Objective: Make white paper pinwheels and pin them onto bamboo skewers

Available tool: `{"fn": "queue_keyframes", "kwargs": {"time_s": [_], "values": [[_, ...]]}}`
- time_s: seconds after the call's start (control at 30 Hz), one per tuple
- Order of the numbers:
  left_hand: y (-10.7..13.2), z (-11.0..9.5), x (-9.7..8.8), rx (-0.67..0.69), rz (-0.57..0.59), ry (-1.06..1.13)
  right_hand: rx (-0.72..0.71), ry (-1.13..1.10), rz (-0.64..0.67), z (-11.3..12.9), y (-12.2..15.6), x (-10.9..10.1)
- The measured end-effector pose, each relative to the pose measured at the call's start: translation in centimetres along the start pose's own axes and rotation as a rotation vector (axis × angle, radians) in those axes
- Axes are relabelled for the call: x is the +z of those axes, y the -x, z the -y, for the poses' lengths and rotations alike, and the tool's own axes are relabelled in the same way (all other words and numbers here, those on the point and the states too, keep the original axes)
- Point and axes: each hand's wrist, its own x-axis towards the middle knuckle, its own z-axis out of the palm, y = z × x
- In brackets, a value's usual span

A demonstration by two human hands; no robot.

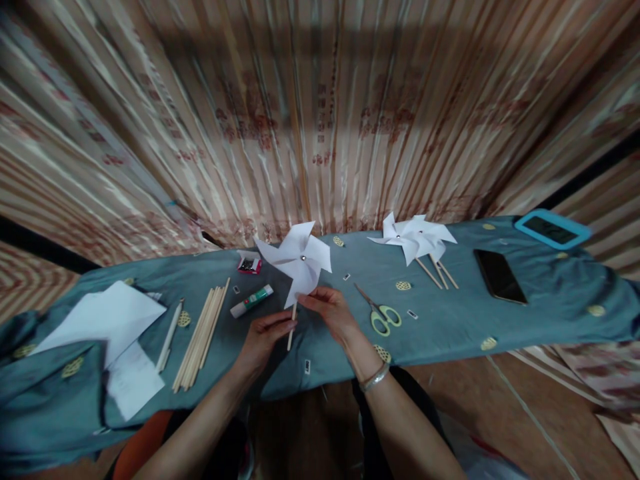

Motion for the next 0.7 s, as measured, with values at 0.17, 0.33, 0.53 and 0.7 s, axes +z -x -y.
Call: {"fn": "queue_keyframes", "kwargs": {"time_s": [0.17,0.33,0.53,0.7], "values": [[0.1,0.0,0.0,-0.019,-0.005,0.006,-0.008,0.110,-0.023,-0.3,-0.3,-0.4],[0.0,-0.2,-0.1,-0.025,-0.027,0.030,-0.070,0.154,-0.110,0.1,-0.7,-2.2],[0.0,-0.1,-0.1,-0.042,-0.031,0.053,-0.099,0.160,-0.112,0.5,-0.7,-2.8],[0.1,0.0,-0.1,-0.058,-0.008,0.075,-0.156,0.269,-0.129,0.2,-0.7,-3.0]]}}
